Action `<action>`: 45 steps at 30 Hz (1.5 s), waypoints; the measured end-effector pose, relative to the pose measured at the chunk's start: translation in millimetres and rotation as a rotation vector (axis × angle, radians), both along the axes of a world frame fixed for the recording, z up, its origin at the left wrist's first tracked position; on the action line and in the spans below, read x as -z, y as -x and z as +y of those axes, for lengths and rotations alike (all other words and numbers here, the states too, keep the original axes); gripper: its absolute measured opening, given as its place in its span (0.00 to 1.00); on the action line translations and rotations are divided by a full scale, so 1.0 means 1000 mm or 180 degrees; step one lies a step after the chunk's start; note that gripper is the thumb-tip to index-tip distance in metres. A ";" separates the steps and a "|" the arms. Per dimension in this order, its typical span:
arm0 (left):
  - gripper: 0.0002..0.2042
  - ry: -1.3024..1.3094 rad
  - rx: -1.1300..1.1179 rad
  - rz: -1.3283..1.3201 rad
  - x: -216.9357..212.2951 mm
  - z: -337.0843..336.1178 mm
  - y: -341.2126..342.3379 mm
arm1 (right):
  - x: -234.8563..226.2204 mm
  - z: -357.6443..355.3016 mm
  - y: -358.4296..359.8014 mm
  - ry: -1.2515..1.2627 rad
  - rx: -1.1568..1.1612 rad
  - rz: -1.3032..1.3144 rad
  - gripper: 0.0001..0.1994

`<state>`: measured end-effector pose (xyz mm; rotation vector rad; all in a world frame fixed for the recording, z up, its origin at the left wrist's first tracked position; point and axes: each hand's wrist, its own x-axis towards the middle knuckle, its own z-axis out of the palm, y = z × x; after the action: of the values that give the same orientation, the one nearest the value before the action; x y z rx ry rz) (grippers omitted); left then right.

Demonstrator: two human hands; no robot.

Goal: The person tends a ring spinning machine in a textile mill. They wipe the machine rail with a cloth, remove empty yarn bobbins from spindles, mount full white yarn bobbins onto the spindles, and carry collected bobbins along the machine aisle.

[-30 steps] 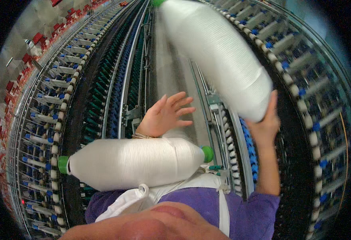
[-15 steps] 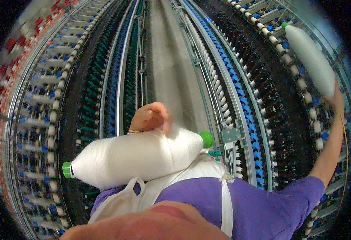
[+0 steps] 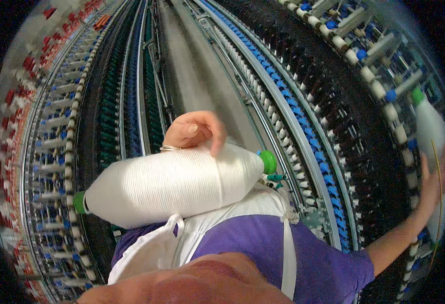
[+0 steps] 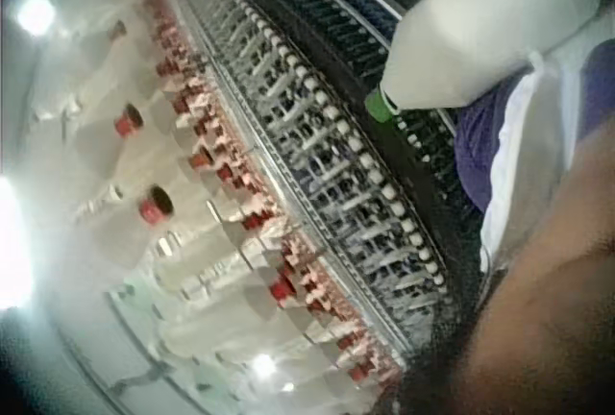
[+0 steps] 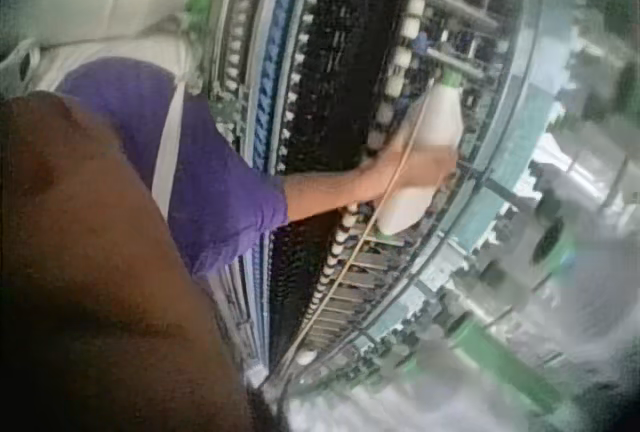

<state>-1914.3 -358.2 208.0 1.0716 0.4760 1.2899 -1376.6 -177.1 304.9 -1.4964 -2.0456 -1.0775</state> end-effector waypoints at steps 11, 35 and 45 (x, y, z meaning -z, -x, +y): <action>0.23 0.0325 0.1721 0.0416 0.028 0.262 0.212 | 0.192 0.113 0.523 0.5227 -0.3390 0.0380 0.55; 0.11 -0.1493 -0.2396 0.0553 -0.260 0.644 0.613 | -0.182 0.579 0.926 0.1820 -0.5311 0.4389 0.29; 0.17 -0.4817 -0.3843 0.2015 -0.324 0.707 0.585 | -0.234 0.643 0.969 -0.0947 -0.3362 0.3487 0.51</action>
<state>-2499.2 349.1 531.7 2.7482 0.6264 2.4777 -2345.9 466.1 538.9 -0.4307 -1.3709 -0.0362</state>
